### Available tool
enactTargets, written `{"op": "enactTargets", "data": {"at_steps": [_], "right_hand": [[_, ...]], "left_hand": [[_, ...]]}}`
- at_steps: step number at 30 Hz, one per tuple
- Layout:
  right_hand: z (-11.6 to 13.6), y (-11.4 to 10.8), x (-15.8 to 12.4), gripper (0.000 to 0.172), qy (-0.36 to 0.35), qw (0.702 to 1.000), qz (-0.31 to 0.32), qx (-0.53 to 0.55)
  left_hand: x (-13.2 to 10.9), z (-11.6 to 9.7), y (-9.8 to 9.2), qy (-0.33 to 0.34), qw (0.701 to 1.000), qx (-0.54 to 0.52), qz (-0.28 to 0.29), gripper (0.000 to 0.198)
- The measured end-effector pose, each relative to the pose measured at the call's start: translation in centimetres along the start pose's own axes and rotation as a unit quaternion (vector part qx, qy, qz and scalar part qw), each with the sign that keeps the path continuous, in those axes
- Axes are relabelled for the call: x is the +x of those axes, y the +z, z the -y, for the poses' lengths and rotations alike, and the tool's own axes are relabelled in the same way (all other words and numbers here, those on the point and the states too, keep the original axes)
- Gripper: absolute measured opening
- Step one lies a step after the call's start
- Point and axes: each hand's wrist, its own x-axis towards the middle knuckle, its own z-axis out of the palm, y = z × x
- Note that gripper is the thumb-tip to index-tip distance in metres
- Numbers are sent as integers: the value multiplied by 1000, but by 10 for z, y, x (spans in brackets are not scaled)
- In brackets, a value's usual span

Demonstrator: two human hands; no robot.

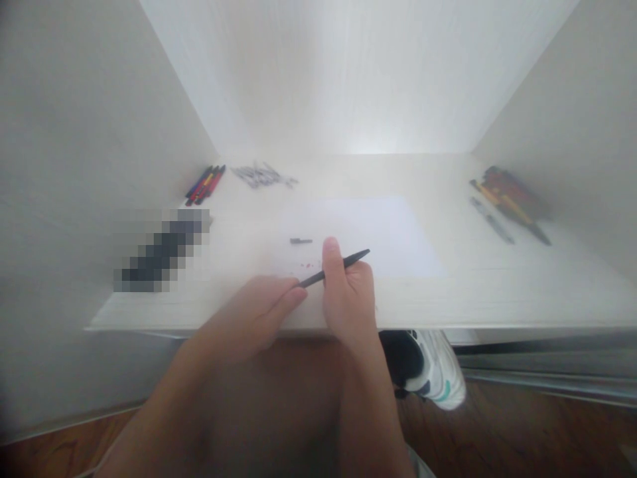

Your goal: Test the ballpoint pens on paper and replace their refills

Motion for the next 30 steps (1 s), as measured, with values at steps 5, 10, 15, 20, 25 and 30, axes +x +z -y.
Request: {"op": "enactTargets", "data": {"at_steps": [5,10,15,20,25,30], "right_hand": [[-2,0,-1,71,-16,999,18,41],[0,-1,-3,71,-52,994,42,87],[-4,-2,-2,71,-43,996,45,58],[-6,0,4,65,-50,996,11,77],[-1,1,10,54,-34,985,-36,163],[-2,-3,12,42,-18,980,-60,187]], "left_hand": [[-1,-2,-3,14,998,-61,4,54],[-5,-7,-5,-6,986,-165,33,53],[-6,-4,-5,-37,975,-219,27,53],[-3,1,2,-37,986,-152,-66,48],[1,1,5,-19,989,-100,-109,40],[2,1,4,-9,990,-91,-111,30]]}}
